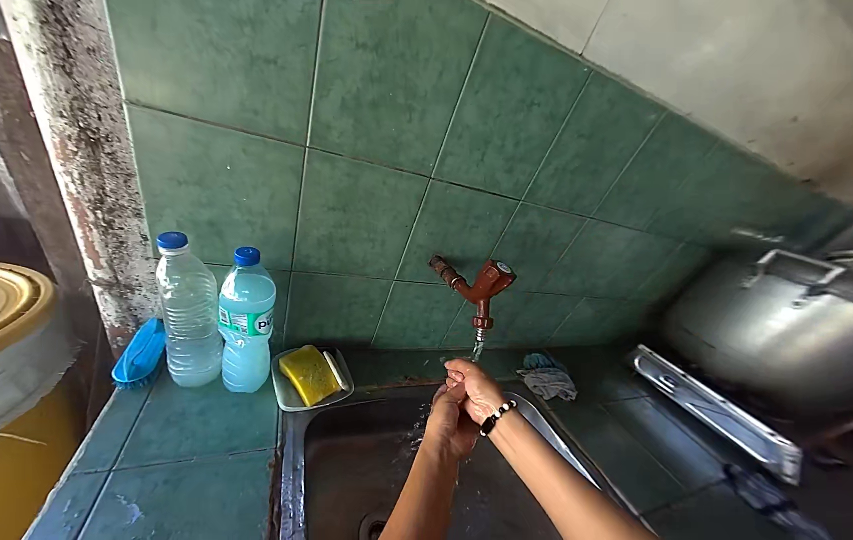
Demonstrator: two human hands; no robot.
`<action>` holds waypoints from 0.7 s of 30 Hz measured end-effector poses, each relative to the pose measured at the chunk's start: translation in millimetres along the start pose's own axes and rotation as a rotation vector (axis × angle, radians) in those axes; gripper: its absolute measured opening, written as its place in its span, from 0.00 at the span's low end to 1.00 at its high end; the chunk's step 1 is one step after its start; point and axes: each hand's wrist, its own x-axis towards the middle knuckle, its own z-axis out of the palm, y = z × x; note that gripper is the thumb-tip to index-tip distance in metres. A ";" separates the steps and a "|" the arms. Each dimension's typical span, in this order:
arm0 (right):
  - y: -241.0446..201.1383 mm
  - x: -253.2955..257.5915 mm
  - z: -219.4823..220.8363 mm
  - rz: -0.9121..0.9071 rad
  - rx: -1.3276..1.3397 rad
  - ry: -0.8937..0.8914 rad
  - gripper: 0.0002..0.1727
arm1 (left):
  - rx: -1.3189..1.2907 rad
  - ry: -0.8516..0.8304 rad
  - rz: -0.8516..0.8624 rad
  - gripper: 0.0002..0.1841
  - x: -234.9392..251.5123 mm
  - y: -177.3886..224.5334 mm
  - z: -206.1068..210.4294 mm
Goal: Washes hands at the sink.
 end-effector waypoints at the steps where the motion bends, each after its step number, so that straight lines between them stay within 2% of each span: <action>1: -3.2 1.0 -3.7 -0.009 -0.071 0.012 0.10 | -0.057 -0.006 0.020 0.08 0.1 -3.7 4.8; 2: -7.2 -0.3 -8.2 -0.014 -0.134 -0.012 0.09 | -0.121 0.005 0.031 0.08 -1.3 -6.5 10.7; 3: -10.3 -1.8 -11.7 -0.020 -0.145 -0.049 0.14 | -0.196 0.026 0.039 0.09 -2.7 -8.0 16.2; 4: -11.7 -1.6 -12.6 -0.031 -0.141 -0.067 0.15 | -0.262 0.032 0.050 0.10 -3.1 -8.7 19.1; 8: -10.5 -1.4 -18.5 -0.070 0.011 -0.147 0.12 | -0.320 0.034 0.082 0.15 -3.4 -5.8 22.5; 13: -14.1 -7.0 -12.8 -0.101 0.050 -0.040 0.10 | -0.215 -0.044 0.123 0.08 -2.4 -3.1 23.4; 16: -16.4 -7.0 -8.8 -0.052 0.079 -0.008 0.14 | -0.227 -0.095 0.170 0.11 -1.9 -8.0 20.7; 19: -19.7 -6.1 -9.8 0.017 0.013 -0.050 0.21 | -0.321 0.004 0.179 0.11 -7.2 -11.0 25.4; 21: -20.0 -4.2 -12.9 -0.005 -0.081 -0.057 0.14 | -0.390 0.090 0.160 0.13 -10.2 -9.8 31.2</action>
